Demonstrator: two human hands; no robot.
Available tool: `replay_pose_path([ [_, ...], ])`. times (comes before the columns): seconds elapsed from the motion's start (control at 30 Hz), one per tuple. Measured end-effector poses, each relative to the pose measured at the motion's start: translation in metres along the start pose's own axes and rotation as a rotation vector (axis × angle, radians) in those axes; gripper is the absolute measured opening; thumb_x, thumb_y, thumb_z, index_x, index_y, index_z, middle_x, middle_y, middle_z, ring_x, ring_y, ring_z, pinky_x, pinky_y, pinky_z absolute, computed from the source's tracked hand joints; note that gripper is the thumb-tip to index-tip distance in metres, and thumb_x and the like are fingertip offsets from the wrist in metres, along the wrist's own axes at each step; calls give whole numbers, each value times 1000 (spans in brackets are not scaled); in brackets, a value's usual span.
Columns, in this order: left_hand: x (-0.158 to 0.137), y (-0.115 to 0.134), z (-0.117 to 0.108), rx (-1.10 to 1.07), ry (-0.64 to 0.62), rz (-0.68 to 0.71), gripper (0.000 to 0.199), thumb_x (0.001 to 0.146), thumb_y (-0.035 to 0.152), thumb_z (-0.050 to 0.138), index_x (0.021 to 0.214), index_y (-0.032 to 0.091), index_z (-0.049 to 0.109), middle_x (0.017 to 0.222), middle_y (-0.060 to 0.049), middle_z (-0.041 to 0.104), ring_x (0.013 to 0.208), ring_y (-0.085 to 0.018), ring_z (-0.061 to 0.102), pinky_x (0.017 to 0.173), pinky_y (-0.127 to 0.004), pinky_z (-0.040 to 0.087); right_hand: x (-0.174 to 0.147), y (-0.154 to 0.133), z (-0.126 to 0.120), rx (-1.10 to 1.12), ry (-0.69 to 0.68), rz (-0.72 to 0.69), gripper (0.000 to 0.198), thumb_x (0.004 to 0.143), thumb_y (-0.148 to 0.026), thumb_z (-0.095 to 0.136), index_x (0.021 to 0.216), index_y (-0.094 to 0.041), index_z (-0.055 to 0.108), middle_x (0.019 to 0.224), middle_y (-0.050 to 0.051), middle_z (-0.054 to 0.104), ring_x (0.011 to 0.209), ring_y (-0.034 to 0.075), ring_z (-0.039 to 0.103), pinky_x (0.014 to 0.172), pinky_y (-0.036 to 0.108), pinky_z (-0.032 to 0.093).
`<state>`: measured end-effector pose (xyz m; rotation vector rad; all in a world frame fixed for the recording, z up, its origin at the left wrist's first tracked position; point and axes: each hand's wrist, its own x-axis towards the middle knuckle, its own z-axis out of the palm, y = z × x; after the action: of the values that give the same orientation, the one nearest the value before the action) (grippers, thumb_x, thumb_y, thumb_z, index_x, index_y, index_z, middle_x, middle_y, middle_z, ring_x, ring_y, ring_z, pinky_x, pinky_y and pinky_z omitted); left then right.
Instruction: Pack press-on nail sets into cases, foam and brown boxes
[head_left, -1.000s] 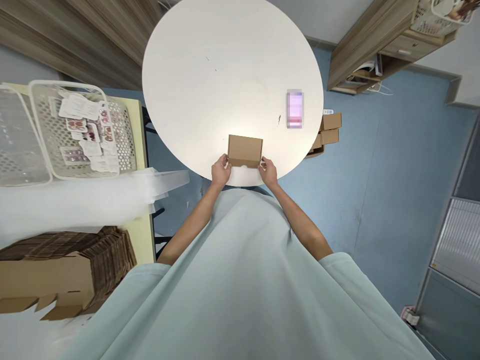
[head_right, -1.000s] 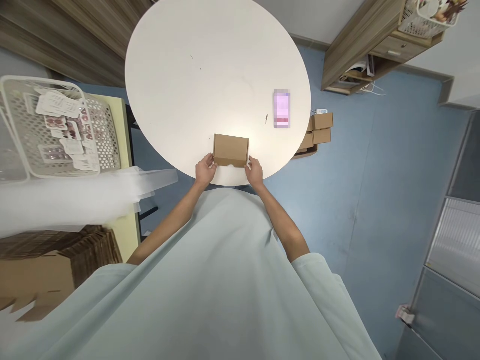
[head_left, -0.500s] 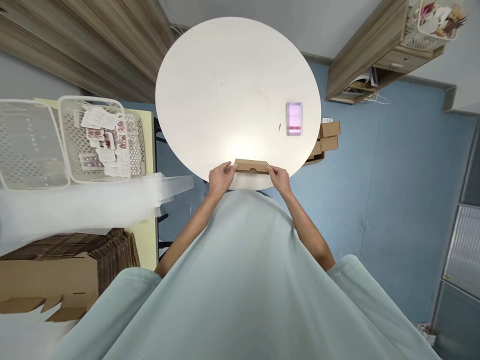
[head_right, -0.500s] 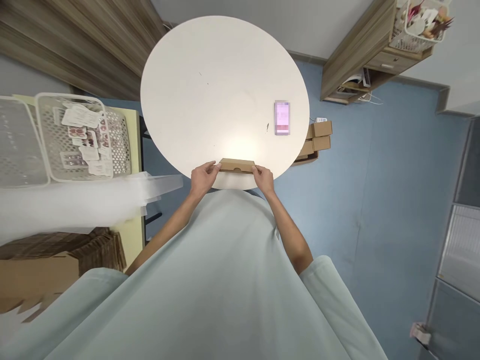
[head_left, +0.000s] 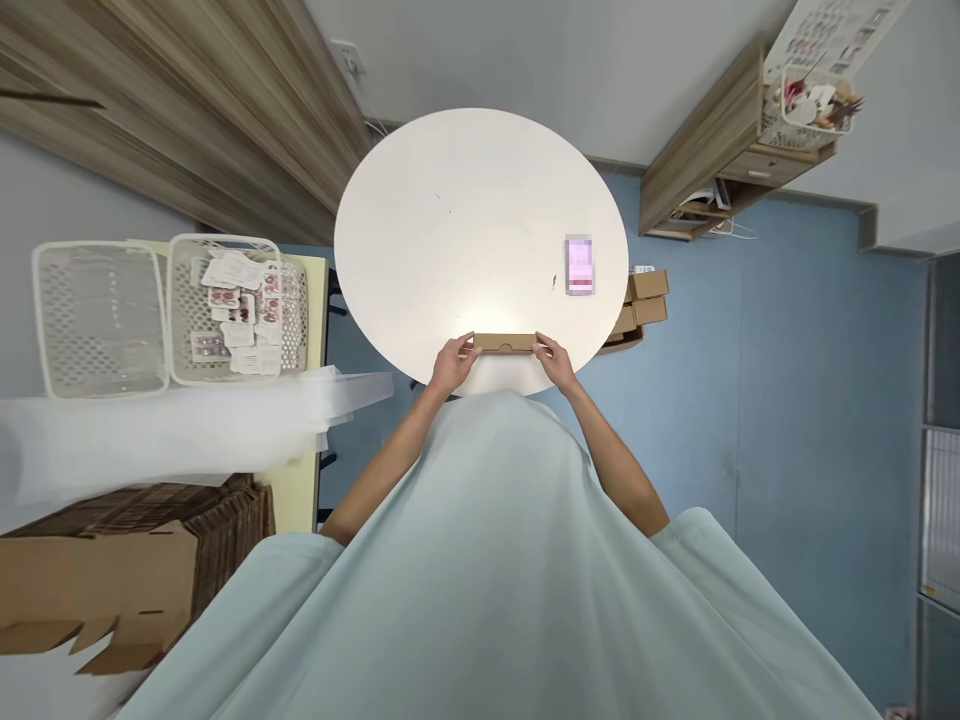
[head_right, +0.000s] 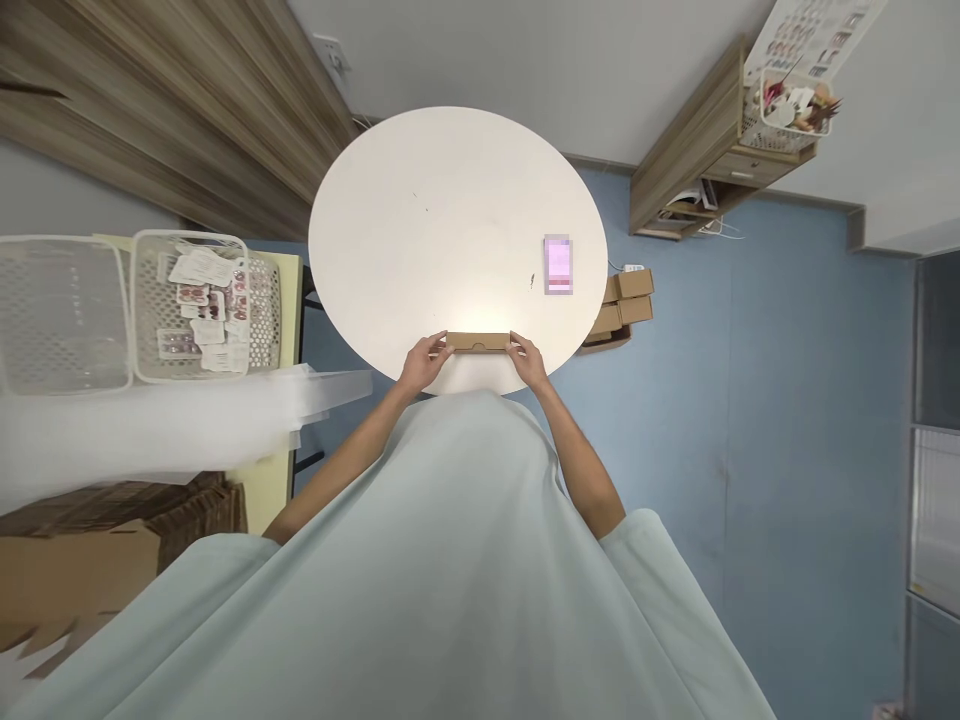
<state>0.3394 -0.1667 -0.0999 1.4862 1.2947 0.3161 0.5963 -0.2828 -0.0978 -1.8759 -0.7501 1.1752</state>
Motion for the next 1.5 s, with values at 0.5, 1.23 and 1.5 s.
replay_pose_path([
  [0.5, 12, 6, -3, -180, 13, -159, 45, 75, 37, 87, 116, 23, 78, 117, -10, 80, 98, -26, 78, 102, -46, 63, 10, 11, 1, -2, 7, -36, 59, 94, -59, 74, 139, -21, 77, 139, 15, 77, 110, 24, 75, 108, 44, 62],
  [1.23, -27, -8, 24, -165, 107, -206, 44, 80, 22, 82, 124, 18, 78, 135, -16, 82, 125, -34, 80, 116, -51, 61, -22, 39, 10, 63, 45, -33, 66, 96, -52, 70, 154, -20, 68, 156, 16, 71, 136, 30, 71, 118, 53, 60],
  [1.5, -42, -24, 45, -97, 26, -371, 43, 78, 30, 92, 118, 19, 80, 141, -19, 79, 123, -37, 79, 113, -56, 61, -32, 65, 10, 35, 89, 100, 55, 86, -56, 77, 126, -19, 78, 141, 18, 79, 113, 30, 78, 109, 54, 64],
])
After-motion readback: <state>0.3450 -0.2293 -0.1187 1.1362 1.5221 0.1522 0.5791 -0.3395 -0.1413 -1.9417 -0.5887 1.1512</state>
